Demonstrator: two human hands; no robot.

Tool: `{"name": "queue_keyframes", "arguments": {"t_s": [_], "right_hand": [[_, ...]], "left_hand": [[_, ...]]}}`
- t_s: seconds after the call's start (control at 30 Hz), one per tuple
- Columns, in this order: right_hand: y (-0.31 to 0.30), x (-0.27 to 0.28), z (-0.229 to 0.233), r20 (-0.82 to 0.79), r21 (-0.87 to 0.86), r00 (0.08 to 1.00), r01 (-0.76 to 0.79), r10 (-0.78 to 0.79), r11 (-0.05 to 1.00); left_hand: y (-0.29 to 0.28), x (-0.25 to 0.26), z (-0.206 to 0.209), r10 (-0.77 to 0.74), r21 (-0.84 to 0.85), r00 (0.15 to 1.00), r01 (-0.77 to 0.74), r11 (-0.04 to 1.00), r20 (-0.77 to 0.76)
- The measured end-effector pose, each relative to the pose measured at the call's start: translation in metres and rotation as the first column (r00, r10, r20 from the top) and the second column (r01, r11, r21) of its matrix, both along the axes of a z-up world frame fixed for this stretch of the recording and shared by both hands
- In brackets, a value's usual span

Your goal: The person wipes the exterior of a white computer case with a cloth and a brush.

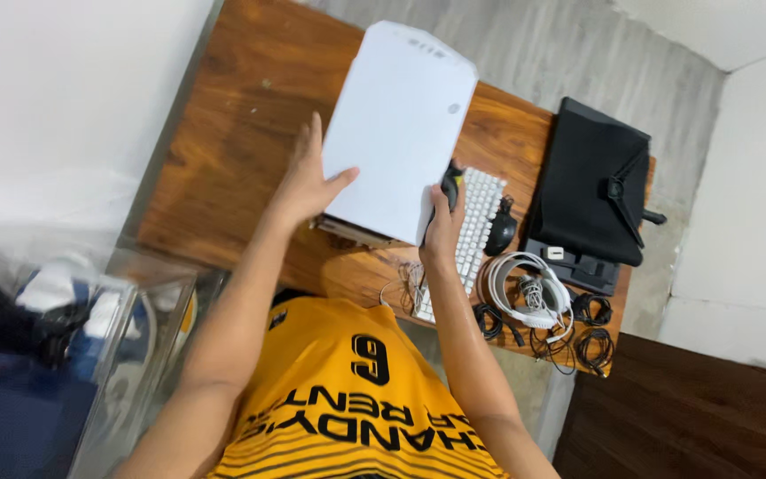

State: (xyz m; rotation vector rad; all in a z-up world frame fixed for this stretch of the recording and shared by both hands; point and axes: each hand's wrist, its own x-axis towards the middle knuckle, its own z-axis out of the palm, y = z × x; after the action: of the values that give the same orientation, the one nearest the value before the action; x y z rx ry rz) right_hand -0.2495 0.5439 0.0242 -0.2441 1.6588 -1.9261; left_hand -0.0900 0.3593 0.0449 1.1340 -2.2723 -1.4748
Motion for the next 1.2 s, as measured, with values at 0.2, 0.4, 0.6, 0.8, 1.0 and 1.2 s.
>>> {"name": "queue_keyframes", "arguments": {"t_s": [0.2,0.4,0.6,0.8,1.0,1.2], "right_hand": [[0.017,-0.01,-0.004,-0.069,-0.193,0.997,0.009,-0.022,0.981],[0.028,-0.005,0.021,-0.129,-0.094,0.992,-0.003,-0.009,0.996],[0.028,0.002,0.029,-0.133,-0.067,0.991,-0.01,0.001,0.998],[0.029,-0.007,0.014,-0.005,-0.01,0.991,0.137,-0.137,0.991],[0.035,-0.001,0.086,-0.539,0.16,0.823,-0.109,0.179,0.981],[-0.026,0.046,0.131,-0.651,0.231,0.656,-0.308,0.382,0.923]], "left_hand": [[0.031,-0.08,0.03,-0.205,-0.491,0.94,0.047,0.87,-0.273],[0.024,-0.162,0.014,-0.173,-0.573,0.925,-0.056,0.818,-0.337],[0.013,-0.194,-0.011,-0.106,-0.547,0.979,-0.007,0.837,-0.174],[0.013,-0.192,-0.007,-0.086,-0.542,0.962,-0.071,0.837,-0.258],[0.032,-0.087,0.06,-0.044,-0.265,0.847,-0.116,0.957,-0.529],[0.043,0.037,0.104,0.177,-0.165,0.808,-0.318,0.934,-0.562]]}}
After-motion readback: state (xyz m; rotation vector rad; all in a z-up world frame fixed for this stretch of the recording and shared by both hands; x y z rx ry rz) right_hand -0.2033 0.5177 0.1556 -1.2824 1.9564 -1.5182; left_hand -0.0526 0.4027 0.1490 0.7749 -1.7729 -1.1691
